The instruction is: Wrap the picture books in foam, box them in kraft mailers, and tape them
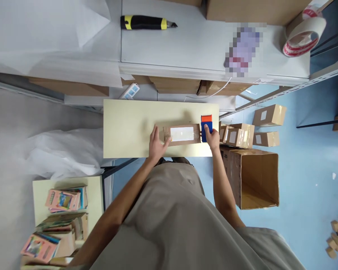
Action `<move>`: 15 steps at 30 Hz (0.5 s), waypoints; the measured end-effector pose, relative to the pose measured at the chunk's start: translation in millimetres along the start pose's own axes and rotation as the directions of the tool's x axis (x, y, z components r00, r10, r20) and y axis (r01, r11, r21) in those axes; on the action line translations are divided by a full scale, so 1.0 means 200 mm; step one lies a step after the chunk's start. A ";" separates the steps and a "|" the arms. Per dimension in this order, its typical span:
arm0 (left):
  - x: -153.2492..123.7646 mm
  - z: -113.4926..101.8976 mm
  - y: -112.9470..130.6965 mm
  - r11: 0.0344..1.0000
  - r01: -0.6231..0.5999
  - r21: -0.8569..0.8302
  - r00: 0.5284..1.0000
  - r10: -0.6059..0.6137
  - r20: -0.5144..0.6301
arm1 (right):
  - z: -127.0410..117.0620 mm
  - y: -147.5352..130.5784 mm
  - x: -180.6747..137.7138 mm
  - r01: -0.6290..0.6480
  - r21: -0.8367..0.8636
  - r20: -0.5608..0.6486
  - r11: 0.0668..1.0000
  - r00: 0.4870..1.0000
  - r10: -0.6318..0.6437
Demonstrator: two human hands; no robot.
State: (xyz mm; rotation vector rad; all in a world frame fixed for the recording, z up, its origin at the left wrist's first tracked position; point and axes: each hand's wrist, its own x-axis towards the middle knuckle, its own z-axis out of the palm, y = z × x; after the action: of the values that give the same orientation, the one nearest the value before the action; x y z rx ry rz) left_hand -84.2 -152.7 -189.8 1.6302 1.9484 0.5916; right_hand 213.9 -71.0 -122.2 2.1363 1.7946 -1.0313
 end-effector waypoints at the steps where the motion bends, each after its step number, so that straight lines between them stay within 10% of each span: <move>1: 0.00 0.00 0.00 0.996 0.081 -0.024 0.996 -0.082 -0.021 | 0.02 -0.01 -0.01 -0.032 0.083 -0.049 0.996 0.998 0.036; 7: 0.07 -0.02 0.02 0.952 0.285 -0.109 0.956 -0.274 0.103 | 0.07 -0.06 -0.04 -0.140 0.175 -0.128 0.975 0.978 0.163; 15: 0.09 -0.19 -0.12 0.960 0.121 -0.253 0.992 -0.128 -0.011 | 0.17 -0.22 -0.19 -0.037 0.281 -0.217 0.959 0.971 0.101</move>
State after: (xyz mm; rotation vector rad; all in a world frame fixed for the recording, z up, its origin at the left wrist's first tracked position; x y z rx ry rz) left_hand -128.9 -139.1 -176.9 1.3398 1.8908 0.7796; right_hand 158.3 -106.6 -111.6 2.5607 1.7410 -1.1151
